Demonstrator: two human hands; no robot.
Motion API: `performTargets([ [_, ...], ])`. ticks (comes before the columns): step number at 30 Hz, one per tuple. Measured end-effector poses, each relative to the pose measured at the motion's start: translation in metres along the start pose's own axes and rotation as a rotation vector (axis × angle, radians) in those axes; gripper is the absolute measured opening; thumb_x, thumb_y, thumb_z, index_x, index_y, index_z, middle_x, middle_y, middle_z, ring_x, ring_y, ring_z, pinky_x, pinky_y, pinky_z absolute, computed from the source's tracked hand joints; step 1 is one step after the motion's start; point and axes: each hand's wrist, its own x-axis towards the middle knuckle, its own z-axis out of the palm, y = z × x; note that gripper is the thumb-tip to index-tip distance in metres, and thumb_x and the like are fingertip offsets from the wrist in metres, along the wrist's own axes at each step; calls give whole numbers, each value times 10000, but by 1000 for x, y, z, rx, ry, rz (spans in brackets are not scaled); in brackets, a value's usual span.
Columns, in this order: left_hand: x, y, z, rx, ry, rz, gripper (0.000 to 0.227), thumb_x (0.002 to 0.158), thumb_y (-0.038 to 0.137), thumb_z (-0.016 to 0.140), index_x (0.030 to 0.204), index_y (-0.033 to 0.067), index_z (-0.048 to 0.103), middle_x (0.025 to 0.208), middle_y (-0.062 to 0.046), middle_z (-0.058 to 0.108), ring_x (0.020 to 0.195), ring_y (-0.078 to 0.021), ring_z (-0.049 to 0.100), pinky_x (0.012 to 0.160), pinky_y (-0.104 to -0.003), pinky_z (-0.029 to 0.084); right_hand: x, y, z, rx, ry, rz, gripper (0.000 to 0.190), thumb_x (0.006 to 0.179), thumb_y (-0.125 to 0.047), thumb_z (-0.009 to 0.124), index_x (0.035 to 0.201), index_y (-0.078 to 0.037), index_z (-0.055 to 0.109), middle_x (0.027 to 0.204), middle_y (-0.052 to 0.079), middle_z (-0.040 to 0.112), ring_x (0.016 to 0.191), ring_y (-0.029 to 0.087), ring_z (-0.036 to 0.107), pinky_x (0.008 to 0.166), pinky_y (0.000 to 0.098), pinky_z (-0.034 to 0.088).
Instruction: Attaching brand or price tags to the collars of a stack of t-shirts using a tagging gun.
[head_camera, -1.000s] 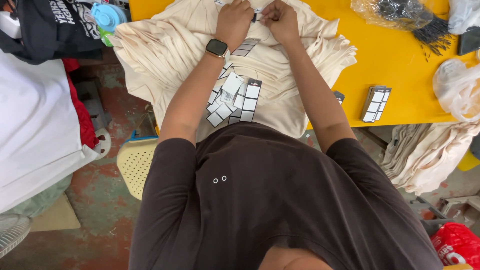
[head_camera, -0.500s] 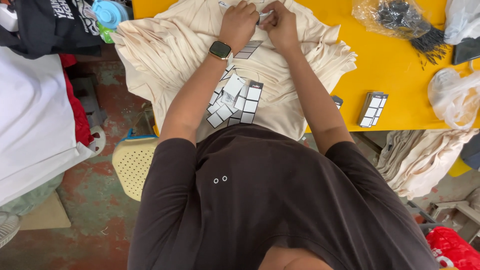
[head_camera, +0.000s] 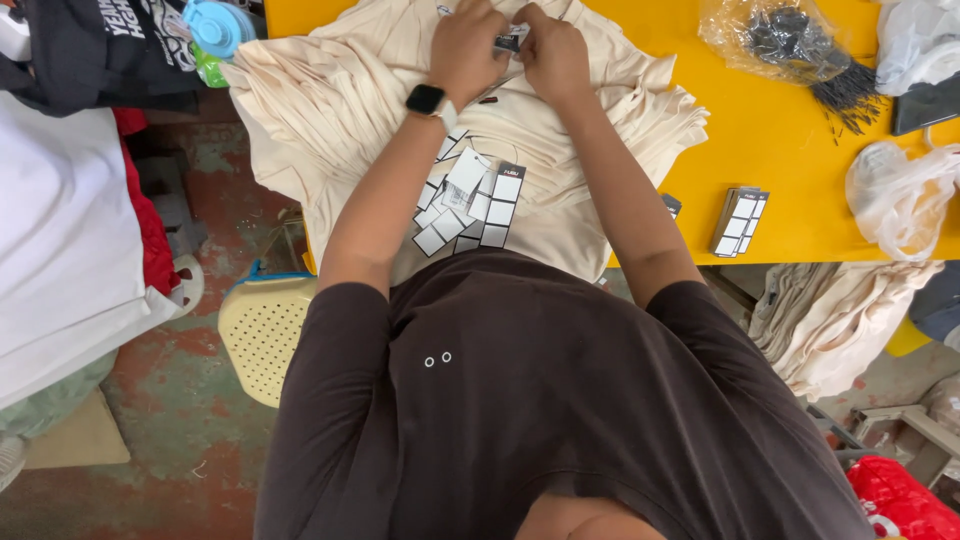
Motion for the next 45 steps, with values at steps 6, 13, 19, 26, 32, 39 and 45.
performTargets([
  [6,-23,-4,-35,-389,-331,-543,114,914,241,661,976,157,617,1047,-49,657,871,-273,643,650,-427,489,11,-1,3,-216,-94,-127,568,671,-16,669,1222,-154,682,829,35,731,714,331,683,527,462,481],
  [13,-38,-1,-27,-540,-231,-538,172,894,71,692,990,121,558,858,-47,660,766,-234,629,605,-390,458,28,-24,-10,-275,-235,-15,491,696,-242,828,1160,-163,691,1059,82,667,988,359,597,665,489,502],
  [19,-49,4,-12,-217,-255,-438,202,850,93,767,953,65,594,1020,-115,540,896,-335,588,538,-495,498,40,-4,25,-175,-92,-25,95,803,-201,770,882,-176,722,819,-13,707,794,275,640,623,430,469],
  [26,-50,13,-36,-513,-13,-399,222,874,47,762,977,145,591,749,10,665,678,-217,645,564,-379,454,43,-31,11,504,-8,117,137,892,9,783,967,-102,755,960,9,801,871,118,718,794,273,588],
  [32,-40,22,-53,-692,-13,-280,310,908,-37,650,1167,134,658,949,-37,663,802,-197,645,705,-333,518,38,-13,14,650,-111,49,229,942,90,689,1074,-56,807,1050,31,787,977,121,697,854,229,546],
  [39,-12,44,-13,-218,-37,36,230,721,-47,585,841,95,722,821,-57,608,758,-333,582,529,-460,416,45,5,1,601,-175,192,148,902,-45,829,1019,-127,790,1056,7,808,1014,112,757,891,242,582],
  [45,29,89,62,447,-347,245,289,862,136,624,1063,228,809,1030,-23,757,1012,-280,650,883,-412,403,62,-14,-27,545,-497,354,76,944,-138,738,1006,-180,744,1059,-87,756,1027,6,682,982,170,531],
])
